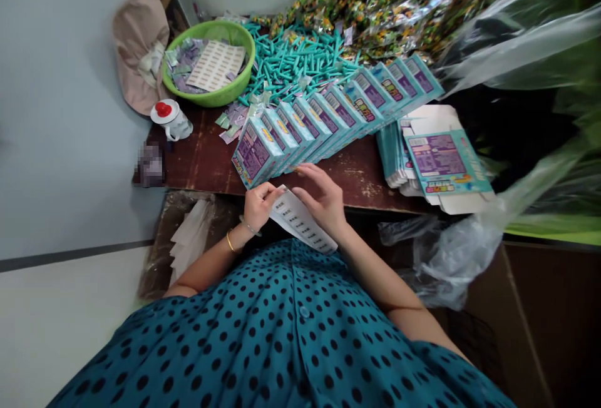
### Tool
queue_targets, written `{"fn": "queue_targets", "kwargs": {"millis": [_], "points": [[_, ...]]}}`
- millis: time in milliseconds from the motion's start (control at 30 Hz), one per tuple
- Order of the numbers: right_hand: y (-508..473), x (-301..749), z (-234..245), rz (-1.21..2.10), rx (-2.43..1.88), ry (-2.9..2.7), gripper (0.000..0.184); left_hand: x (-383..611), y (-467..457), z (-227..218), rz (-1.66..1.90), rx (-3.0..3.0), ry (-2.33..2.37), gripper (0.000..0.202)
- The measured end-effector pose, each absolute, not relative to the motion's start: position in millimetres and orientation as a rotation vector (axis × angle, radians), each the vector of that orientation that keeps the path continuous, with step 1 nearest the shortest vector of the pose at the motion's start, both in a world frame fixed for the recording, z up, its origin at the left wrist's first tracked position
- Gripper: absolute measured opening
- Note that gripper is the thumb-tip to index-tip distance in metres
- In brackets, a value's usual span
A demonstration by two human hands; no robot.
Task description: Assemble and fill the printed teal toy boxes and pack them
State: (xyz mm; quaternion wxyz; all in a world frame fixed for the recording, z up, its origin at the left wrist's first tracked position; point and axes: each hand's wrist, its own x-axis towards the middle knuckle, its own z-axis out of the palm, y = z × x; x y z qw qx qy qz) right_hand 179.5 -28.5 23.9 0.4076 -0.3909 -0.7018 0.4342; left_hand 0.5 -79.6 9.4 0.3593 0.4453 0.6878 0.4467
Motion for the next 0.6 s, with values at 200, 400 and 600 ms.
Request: {"fn": "queue_targets", "kwargs": {"millis": [200, 400, 600], "points": [[-3.5, 160.1, 30.8, 1.264, -0.946, -1.556, 0.048, -11.8, -90.3, 5.8, 1.177, 1.084, 1.765, 0.062], [11.8, 130.8, 32.8, 1.614, -0.741, -1.635, 0.071, -35.8, -94.5, 5.8, 1.295, 1.052, 1.816, 0.063], [4.0, 114.8, 39.1, 1.598, -0.758, -1.785, 0.064, -43.6, -96.8, 6.7, 1.310, 1.044, 1.778, 0.062]]}}
